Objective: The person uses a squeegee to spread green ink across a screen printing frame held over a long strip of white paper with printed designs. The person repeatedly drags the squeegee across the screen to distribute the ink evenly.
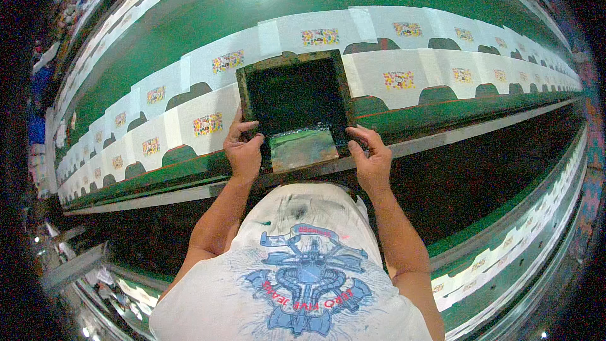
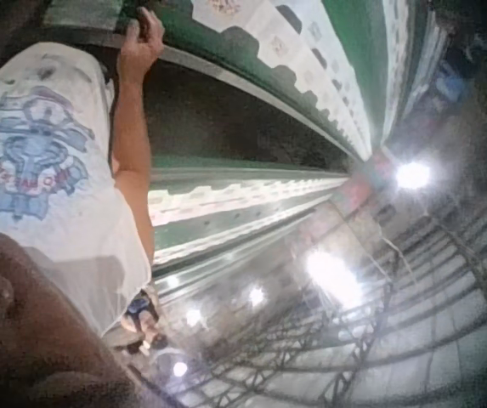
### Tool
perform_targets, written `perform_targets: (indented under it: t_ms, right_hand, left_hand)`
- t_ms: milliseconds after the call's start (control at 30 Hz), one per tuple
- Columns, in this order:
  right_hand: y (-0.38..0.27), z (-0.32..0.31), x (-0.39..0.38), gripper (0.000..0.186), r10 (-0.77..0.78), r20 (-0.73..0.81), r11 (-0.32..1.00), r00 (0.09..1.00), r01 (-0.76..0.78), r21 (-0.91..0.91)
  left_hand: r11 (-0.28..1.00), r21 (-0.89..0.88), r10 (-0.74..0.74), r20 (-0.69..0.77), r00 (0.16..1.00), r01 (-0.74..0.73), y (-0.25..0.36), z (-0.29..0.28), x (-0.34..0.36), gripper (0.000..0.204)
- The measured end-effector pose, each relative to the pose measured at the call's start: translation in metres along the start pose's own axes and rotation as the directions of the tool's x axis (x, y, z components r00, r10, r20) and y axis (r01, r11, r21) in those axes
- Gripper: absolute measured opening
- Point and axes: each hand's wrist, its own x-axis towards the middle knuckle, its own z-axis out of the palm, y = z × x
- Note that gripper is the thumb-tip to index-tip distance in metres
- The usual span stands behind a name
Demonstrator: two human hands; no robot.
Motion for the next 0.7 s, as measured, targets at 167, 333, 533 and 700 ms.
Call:
perform_targets:
  t_ms: [167,333,533,700]
  right_hand:
    - [0.004,-0.028,0.008,0.032,-0.058,0.063,0.998,0.996,0.056,0.029]
    - [-0.013,-0.031,0.019,0.031,-0.251,0.101,0.951,0.963,0.265,-0.162]
    - [-0.039,-0.019,0.021,0.035,-0.463,0.338,0.8,0.82,0.55,-0.24]
    - [-0.053,-0.005,0.023,0.042,-0.472,0.638,0.597,0.608,0.753,-0.277]
  left_hand:
    - [0.995,-0.056,-0.089,-0.024,0.996,0.088,-0.002,0.017,-0.009,0.029]
    - [0.987,-0.08,-0.143,-0.025,0.989,0.14,0.002,0.018,-0.008,0.027]
    - [0.983,-0.156,-0.102,-0.021,0.995,0.098,-0.005,0.019,-0.008,0.024]
    - [0.978,-0.133,-0.162,-0.003,0.987,0.16,-0.002,0.021,-0.009,0.024]
